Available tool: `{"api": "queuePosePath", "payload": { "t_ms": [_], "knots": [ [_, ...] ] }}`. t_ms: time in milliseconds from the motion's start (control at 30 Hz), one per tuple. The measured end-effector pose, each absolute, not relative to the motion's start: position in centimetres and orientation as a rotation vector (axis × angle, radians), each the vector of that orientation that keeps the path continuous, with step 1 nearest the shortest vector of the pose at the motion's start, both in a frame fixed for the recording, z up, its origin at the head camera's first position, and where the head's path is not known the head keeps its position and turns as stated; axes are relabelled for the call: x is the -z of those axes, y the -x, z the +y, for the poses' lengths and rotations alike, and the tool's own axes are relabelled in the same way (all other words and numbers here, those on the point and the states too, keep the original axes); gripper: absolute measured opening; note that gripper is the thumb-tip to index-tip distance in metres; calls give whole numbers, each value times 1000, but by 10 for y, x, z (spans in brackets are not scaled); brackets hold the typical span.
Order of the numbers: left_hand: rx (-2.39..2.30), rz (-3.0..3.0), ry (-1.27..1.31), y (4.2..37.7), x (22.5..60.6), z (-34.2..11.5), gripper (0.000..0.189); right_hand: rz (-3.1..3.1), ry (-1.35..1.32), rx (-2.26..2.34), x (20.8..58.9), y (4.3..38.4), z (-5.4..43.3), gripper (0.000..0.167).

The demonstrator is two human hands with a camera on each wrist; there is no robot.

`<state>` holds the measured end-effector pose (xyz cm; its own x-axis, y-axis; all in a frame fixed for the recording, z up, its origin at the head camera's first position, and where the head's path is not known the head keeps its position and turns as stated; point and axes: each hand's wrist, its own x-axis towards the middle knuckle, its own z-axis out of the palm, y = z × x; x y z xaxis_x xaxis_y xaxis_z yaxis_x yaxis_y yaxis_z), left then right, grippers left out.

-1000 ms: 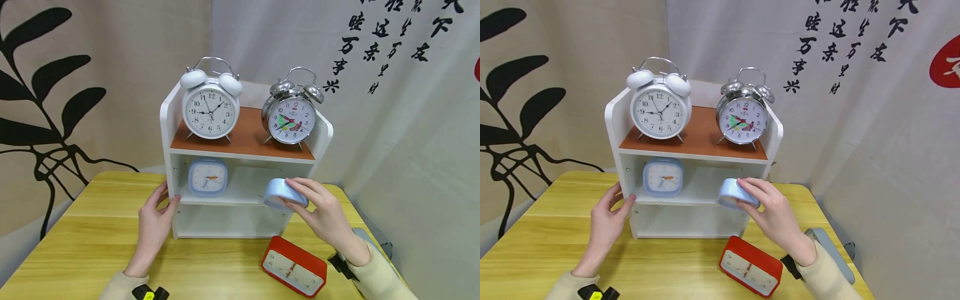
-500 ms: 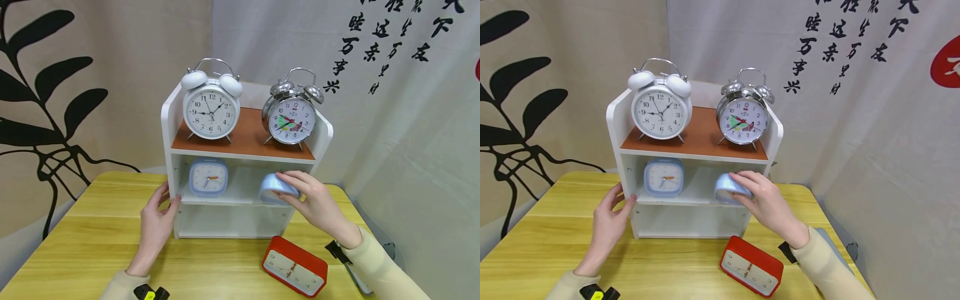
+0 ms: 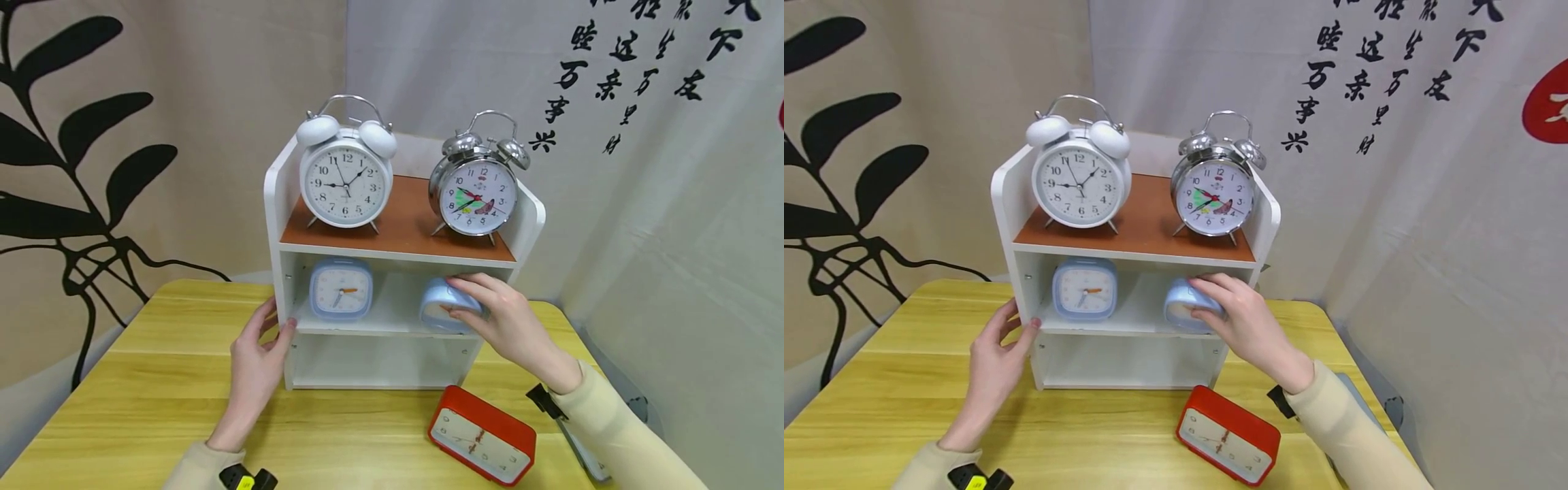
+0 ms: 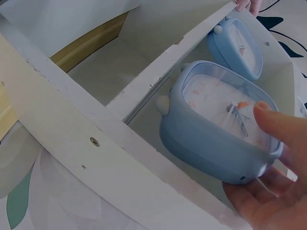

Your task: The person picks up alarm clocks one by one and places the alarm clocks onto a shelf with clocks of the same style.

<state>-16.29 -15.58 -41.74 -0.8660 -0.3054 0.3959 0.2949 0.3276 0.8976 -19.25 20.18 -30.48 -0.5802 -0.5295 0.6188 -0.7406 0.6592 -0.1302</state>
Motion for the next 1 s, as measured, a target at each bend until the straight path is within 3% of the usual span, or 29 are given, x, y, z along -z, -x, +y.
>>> {"api": "queuePosePath", "payload": {
  "t_ms": [500, 1000],
  "knots": [
    [1577, -2090, -6, 163, 417, -155, 49, -2420, -928, -502, 302, 197, 198, 47],
    [1565, -2101, -3, 162, 418, -156, 50, -2301, -975, -144, 305, 203, 193, 45]
  ]
}}
